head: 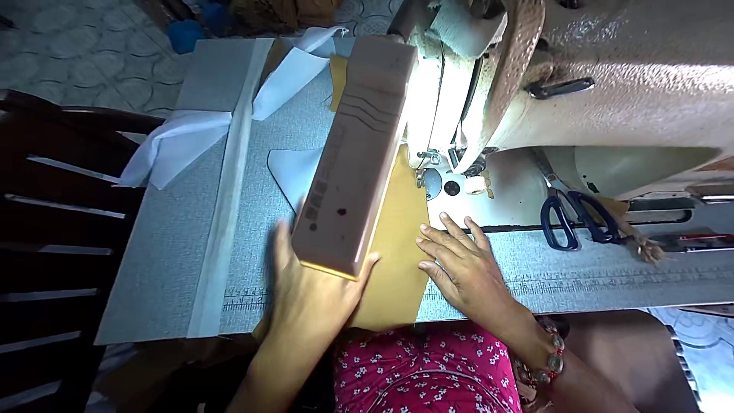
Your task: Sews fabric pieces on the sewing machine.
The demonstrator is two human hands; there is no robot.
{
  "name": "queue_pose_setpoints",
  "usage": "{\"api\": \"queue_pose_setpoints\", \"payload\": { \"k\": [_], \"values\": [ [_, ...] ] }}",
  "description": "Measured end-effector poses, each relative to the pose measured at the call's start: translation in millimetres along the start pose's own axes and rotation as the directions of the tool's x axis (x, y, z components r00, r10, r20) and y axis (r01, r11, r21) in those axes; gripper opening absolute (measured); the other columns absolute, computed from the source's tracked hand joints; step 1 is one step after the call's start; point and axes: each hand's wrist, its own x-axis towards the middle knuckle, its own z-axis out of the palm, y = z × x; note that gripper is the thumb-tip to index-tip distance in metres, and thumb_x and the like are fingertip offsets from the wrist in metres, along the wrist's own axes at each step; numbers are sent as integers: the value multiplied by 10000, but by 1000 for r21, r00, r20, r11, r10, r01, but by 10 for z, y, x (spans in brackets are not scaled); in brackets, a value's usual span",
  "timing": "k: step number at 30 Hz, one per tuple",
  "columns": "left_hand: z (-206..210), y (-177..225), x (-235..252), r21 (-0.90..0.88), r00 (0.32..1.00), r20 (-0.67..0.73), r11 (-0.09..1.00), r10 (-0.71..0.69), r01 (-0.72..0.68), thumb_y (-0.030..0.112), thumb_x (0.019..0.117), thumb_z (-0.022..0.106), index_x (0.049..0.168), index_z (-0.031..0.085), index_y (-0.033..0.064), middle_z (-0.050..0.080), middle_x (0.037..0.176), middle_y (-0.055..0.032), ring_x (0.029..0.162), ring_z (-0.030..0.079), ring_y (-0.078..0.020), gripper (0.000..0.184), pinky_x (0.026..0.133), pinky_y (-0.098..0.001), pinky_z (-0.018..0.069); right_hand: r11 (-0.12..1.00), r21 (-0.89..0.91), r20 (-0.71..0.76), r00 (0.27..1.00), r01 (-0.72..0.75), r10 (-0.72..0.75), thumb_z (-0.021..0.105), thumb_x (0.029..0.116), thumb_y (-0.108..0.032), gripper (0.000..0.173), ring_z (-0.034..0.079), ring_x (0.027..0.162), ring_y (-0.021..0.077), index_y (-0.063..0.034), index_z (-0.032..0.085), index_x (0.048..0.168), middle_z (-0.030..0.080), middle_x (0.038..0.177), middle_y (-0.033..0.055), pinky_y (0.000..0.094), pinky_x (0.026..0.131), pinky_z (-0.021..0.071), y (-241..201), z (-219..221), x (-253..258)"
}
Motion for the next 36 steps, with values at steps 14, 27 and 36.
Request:
{"api": "queue_pose_setpoints", "payload": {
  "k": [14,27,36],
  "values": [
    [87,-603,-520,-227,992,-83,967,99,-115,637,945,574,1103,744,86,670,1100,-209,1013,641,-337,598,864,-481,504,1000,15,6,1000,-3,2,498,1056,-368,389,538,1380,358,-114,770,1165,695,1339,64,693,1138,299,-2,-2,-14],
    [-31,-101,251,109,997,-78,993,-28,37,45,979,474,1417,563,13,526,1445,-290,1365,456,-519,447,1052,-697,354,997,-50,21,998,58,-57,487,1058,-376,393,533,1387,345,-131,757,1205,684,1358,53,687,1163,272,-1,23,-4],
    [509,220,108,-459,920,-76,806,384,-374,231,955,668,972,757,29,724,1049,-123,1030,674,-251,221,910,-357,536,964,251,-130,984,-89,125,483,922,42,341,581,1320,398,5,754,1127,723,1247,157,563,1152,378,16,-92,-22]
  ]
}}
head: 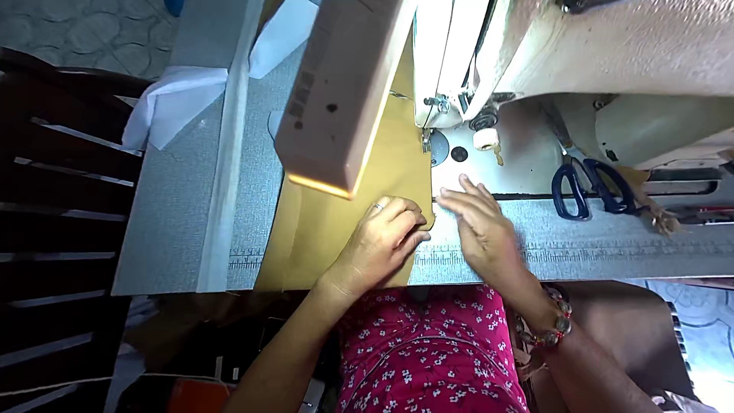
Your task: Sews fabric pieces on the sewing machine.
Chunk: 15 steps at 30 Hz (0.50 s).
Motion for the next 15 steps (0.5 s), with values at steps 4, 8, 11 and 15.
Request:
{"api": "queue_pose_setpoints", "payload": {
  "k": [4,8,11,15],
  "values": [
    [-31,15,20,-204,988,-97,974,-122,101,109,982,618,949,715,-3,729,1033,-111,1040,683,-160,152,947,-291,533,988,111,-126,985,-106,120,544,931,19,274,618,1272,350,58,723,1135,731,1181,185,428,1134,440,-29,-14,23],
    [-54,-8,4,-410,954,-158,896,-254,171,92,1002,601,1019,651,-4,729,1090,-82,1033,697,-67,110,923,-226,562,978,97,-91,976,-187,196,584,919,-37,336,667,1174,255,5,685,1237,759,1102,76,555,1163,351,-175,88,53],
    [-40,-10,9,-413,956,-170,898,-239,151,85,992,611,1004,657,-18,723,1099,-96,1052,691,-74,113,936,-230,558,970,16,-80,967,-243,243,638,877,-106,440,636,1124,250,-67,658,1315,760,1042,7,568,1089,334,-294,169,97],
    [-24,-14,8,-263,975,-204,964,-90,34,81,971,637,927,694,-32,722,1089,-159,1138,678,-184,134,1021,-288,519,963,31,-129,955,-267,268,665,861,-89,461,632,958,215,-72,660,1322,737,877,-25,515,961,369,-379,220,120]
  ]
}}
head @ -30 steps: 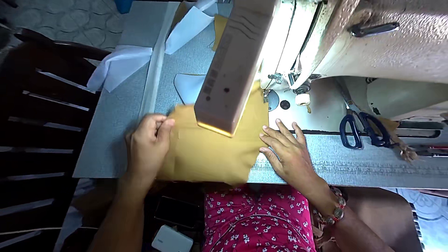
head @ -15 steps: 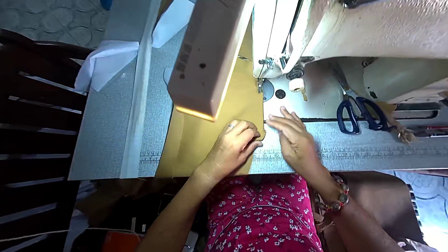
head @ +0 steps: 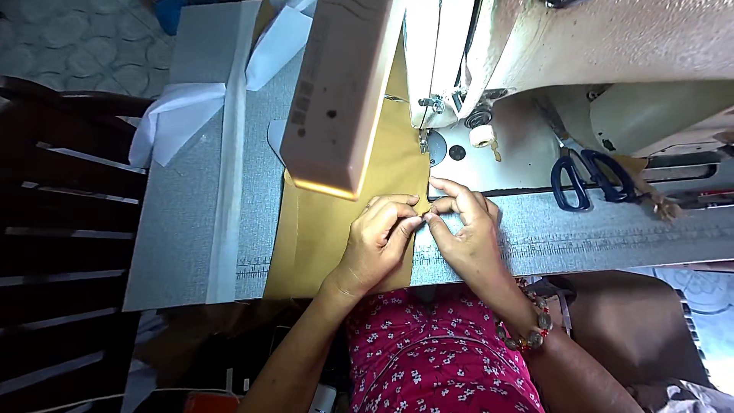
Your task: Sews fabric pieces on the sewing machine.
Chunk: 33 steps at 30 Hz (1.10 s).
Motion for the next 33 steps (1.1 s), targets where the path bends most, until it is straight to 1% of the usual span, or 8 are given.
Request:
{"api": "queue_pose_setpoints", "payload": {
  "k": [3,8,13,18,21,24,26,33],
  "values": [
    [21,-19,-1,137,985,49,975,168,-173,72,949,669,902,722,-20,748,1042,-173,1124,698,-277,116,1035,-375,516,991,98,-8,996,-92,94,660,844,-84,407,649,902,153,-80,676,1250,716,822,-53,515,948,397,-22,-25,-38],
    [57,-20,28,281,951,79,908,300,-310,23,936,659,903,744,-4,757,927,-143,960,733,-239,95,925,-333,551,961,193,44,980,-201,196,675,874,-105,280,654,890,96,-109,671,1154,712,805,-81,487,959,402,-45,-96,-93],
    [80,0,31,327,956,70,899,284,-291,13,932,632,917,737,3,738,837,-120,826,721,-221,107,794,-318,566,956,-15,206,936,293,-284,617,916,-38,249,703,963,225,-32,741,1132,741,1031,92,388,862,560,239,-229,113],
    [72,39,109,300,973,85,926,215,-231,57,925,632,899,720,16,697,742,-78,709,682,-189,101,681,-307,544,775,-117,303,766,621,-567,635,908,4,108,690,832,269,-16,740,888,713,916,139,353,730,568,375,-214,313],
    [39,67,185,331,996,81,942,27,-52,266,982,571,980,747,88,746,894,-46,928,681,-212,250,903,-424,447,771,-195,255,791,606,-557,624,892,-15,131,658,764,264,-37,732,822,705,848,113,374,667,499,398,-192,285],
    [59,74,176,532,957,147,836,-250,136,456,1055,403,1321,705,210,601,1468,-55,1453,412,-438,471,1134,-774,136,814,-236,247,843,530,-477,628,922,-91,160,641,800,259,-81,779,869,688,855,89,382,695,481,391,-220,212],
    [72,41,117,589,931,163,789,-328,175,554,1023,402,1421,633,297,502,1565,-36,1499,291,-500,527,1070,-859,44,812,-274,301,848,515,-437,592,918,-92,221,641,870,280,-128,806,964,698,940,94,411,736,484,387,-291,166],
    [65,11,136,526,942,134,828,-308,195,535,986,506,1390,665,279,544,1528,-46,1492,321,-481,505,1066,-854,19,795,-340,351,852,502,-388,535,847,-4,439,630,920,332,-217,805,1119,690,1049,142,459,735,445,408,-372,171]
  ]
}}
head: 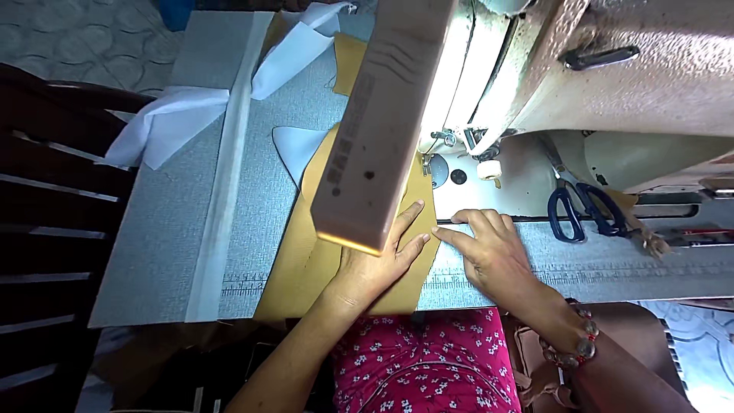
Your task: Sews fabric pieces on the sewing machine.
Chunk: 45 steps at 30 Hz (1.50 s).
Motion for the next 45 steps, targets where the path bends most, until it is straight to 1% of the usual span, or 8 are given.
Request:
{"api": "queue_pose_setpoints", "payload": {
  "k": [22,28,32,34,37,41,43,45],
  "values": [
    [-163,-169,580,-7,995,99,1000,27,-26,463,1021,537,1438,621,197,469,1585,-89,1516,255,-487,501,1072,-851,-1,998,25,10,998,-58,58,601,868,62,355,644,888,360,-130,797,1093,672,1005,180,468,729,499,198,67,506],
    [-223,-204,846,-82,993,100,995,58,-50,347,987,637,1366,675,116,620,1436,-118,1479,323,-510,445,1053,-858,-4,994,61,-61,994,-91,95,578,894,17,354,624,899,376,-118,787,1146,646,980,194,482,744,498,271,198,531],
    [11,-661,1038,46,988,72,989,137,-141,636,979,484,1211,743,192,709,1246,-118,1369,478,-493,564,1026,-895,96,983,118,-85,985,-139,150,558,948,-25,287,619,940,354,-73,777,1127,655,1019,181,461,796,506,310,234,504],
    [10,-758,1137,77,984,102,985,146,-154,708,959,445,1170,765,213,703,1282,-122,1385,470,-493,626,1024,-888,117,981,127,-95,983,-145,157,557,946,-31,278,622,941,341,-61,772,1120,659,1016,171,449,810,509,311,231,512],
    [7,-845,1256,99,975,136,977,176,-190,708,942,452,1121,777,184,717,1243,-135,1337,518,-492,642,1020,-880,134,980,130,-115,980,-147,162,572,938,-27,270,628,937,332,-63,778,1109,662,1008,171,439,815,518,311,248,507],
    [158,-1036,1345,130,966,81,958,246,-255,711,948,437,1176,750,163,676,1331,-134,1422,453,-424,671,1158,-768,58,977,145,-123,977,-156,174,581,943,-40,247,632,959,342,-59,781,1088,670,1012,174,458,845,522,333,266,497],
    [89,-944,1349,152,944,79,932,321,-330,638,986,420,1224,726,154,656,1358,-149,1415,457,-433,621,1147,-774,103,977,147,-129,976,-157,176,584,944,-38,243,636,963,344,-48,780,1086,676,1014,175,459,851,524,328,265,494],
    [-65,-740,1297,131,907,56,898,417,-421,471,1021,433,1228,710,100,659,1329,-180,1340,529,-430,507,1084,-726,275,975,164,-149,974,-148,172,590,937,-25,238,639,954,354,-35,780,1080,677,995,181,470,844,525,299,272,499]
  ]
}}
